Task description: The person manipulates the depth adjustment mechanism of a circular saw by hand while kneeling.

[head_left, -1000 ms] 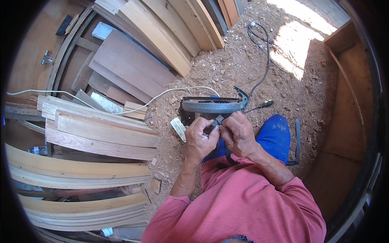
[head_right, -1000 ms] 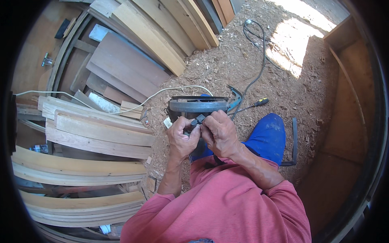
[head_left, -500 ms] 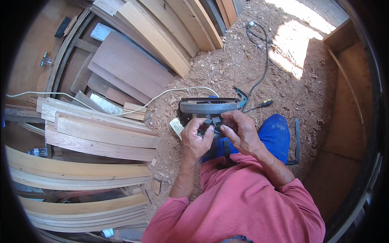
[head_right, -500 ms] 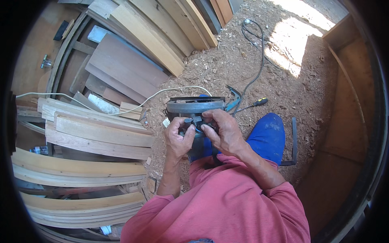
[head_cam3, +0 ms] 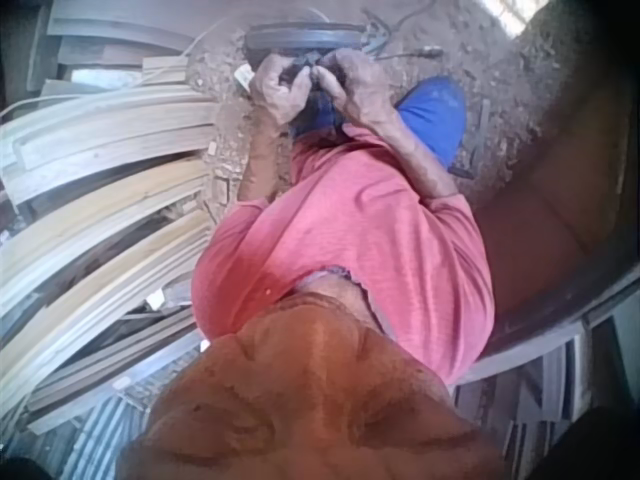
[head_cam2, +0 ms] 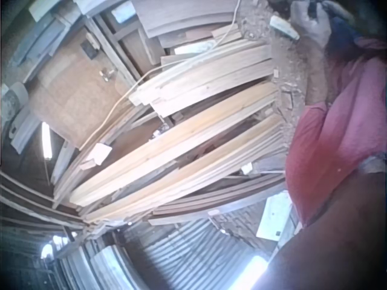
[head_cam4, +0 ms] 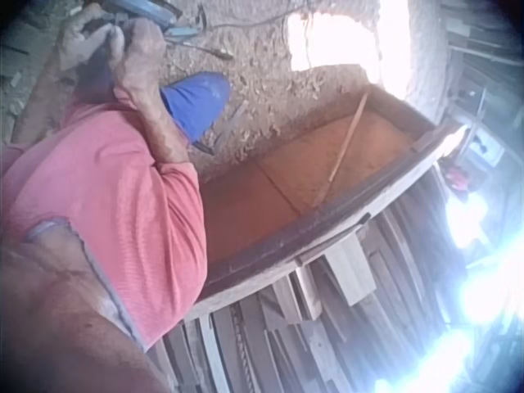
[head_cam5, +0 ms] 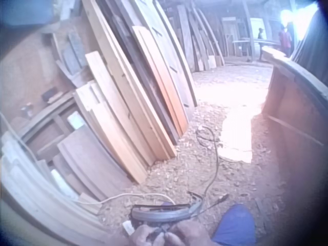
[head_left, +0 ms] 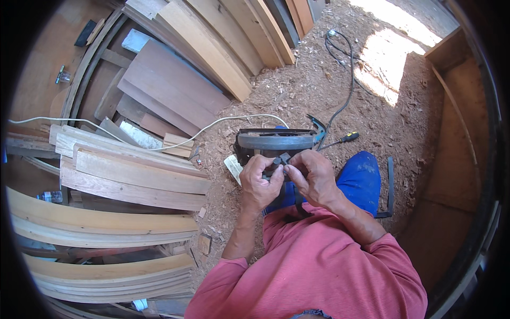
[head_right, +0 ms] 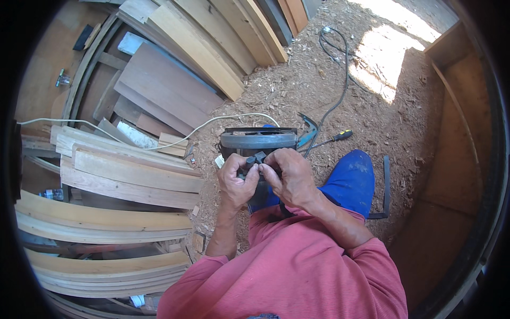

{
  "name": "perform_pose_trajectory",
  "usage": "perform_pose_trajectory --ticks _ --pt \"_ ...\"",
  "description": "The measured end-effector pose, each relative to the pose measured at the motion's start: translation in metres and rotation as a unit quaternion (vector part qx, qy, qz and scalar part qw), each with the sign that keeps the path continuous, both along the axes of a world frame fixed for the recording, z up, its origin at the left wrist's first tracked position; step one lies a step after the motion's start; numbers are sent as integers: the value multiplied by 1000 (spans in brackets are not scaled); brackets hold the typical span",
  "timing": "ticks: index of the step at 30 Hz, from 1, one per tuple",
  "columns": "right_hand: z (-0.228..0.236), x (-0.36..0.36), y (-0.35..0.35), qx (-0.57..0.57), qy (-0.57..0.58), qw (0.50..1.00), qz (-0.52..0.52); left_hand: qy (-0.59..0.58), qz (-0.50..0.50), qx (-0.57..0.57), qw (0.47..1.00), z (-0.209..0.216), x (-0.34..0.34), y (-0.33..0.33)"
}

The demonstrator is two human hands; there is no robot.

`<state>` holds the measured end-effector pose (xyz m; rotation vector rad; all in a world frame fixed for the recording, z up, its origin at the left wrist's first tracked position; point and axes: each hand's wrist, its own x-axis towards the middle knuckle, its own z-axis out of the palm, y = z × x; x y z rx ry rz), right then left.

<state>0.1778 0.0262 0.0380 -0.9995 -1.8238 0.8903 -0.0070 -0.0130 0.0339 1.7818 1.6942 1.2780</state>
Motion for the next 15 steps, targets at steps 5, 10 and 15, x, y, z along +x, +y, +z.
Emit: perform_pose_trajectory --ticks 5,10,15 --pt "-1 -5 1 17 19 1000 17 15 -6 35 999 -2 3 1" --pt "1 -6 7 92 12 995 23 20 -4 42 999 -3 4 2" --pt "0 -6 10 116 19 992 40 14 -4 40 999 -3 5 2"
